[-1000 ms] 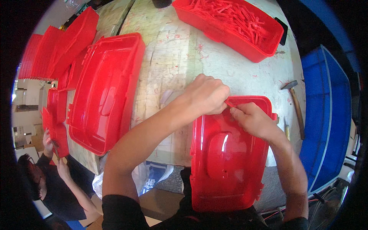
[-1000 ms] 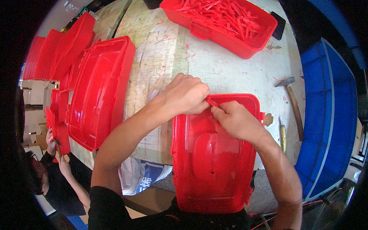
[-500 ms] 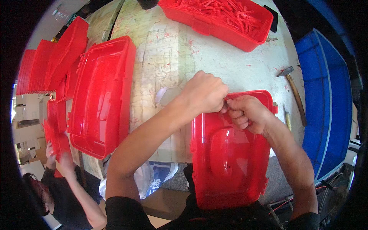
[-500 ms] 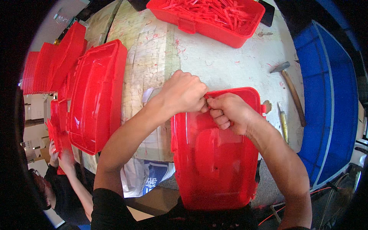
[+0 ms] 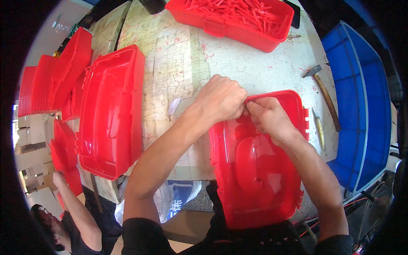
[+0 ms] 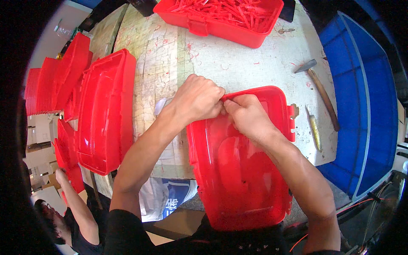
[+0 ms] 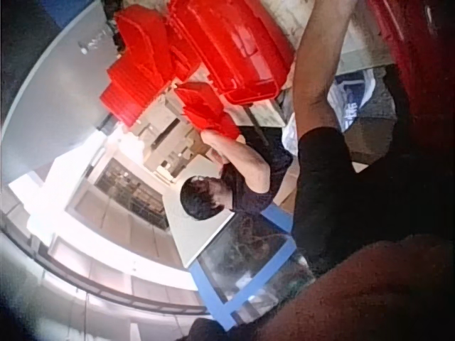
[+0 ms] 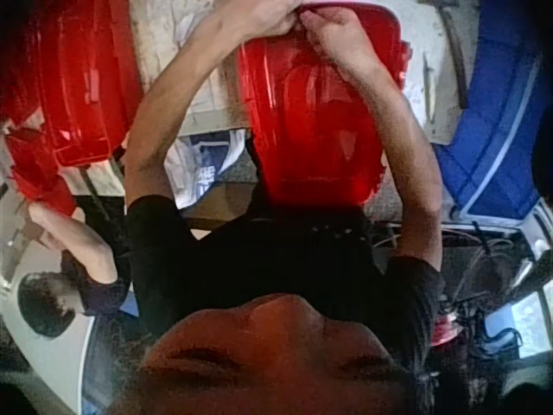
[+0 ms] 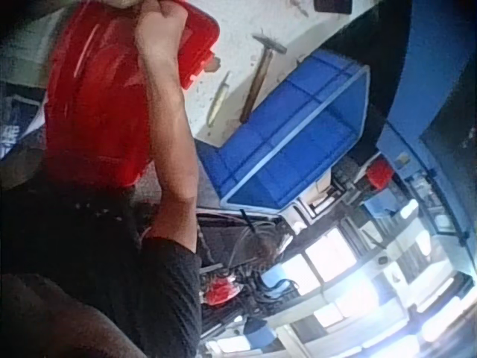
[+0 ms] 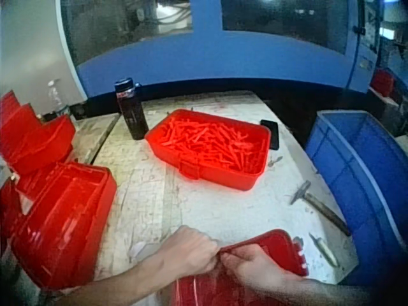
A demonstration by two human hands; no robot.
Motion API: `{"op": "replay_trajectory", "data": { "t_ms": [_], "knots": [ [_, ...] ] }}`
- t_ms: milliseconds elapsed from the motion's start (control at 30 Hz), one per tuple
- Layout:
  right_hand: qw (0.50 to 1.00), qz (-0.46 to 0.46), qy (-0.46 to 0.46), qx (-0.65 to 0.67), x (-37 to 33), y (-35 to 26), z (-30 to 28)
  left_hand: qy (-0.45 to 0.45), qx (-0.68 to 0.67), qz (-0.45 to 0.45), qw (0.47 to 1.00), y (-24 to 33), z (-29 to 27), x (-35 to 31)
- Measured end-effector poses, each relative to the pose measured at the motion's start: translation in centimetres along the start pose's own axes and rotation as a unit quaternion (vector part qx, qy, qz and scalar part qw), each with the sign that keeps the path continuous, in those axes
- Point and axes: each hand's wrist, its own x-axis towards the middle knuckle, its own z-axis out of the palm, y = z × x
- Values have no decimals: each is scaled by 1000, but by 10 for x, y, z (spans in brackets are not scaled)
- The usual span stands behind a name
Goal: The person repeatedly picks up red plastic containers, snaps off small protruding plastic bits from the rim, and places the trimmed pieces into a nearby bin. The person also uses a hammer to tap the containers on the table and flips them over to access different edges.
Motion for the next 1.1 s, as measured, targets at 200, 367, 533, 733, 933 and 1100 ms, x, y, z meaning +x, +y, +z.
{"op": "replay_trajectory", "data": {
  "t_ms": [200,367,533,733,933,1100],
  "knots": [
    [927,128,-72,345,-2,-1,-4,-21,21,24,999,2,-3,10],
    [908,97,-36,406,-4,1,4,-7,21,52,998,-1,-5,17],
    [984,-10,61,169,-3,14,12,-2,14,61,998,-3,3,15],
    [918,-200,115,-322,-7,-3,-2,-23,-38,32,998,2,-2,12],
    [728,-275,208,-593,-8,-106,-82,42,-111,43,992,10,-19,3],
    [718,-247,280,-587,141,-152,-93,65,-81,-16,994,22,-13,13]
  ]
}}
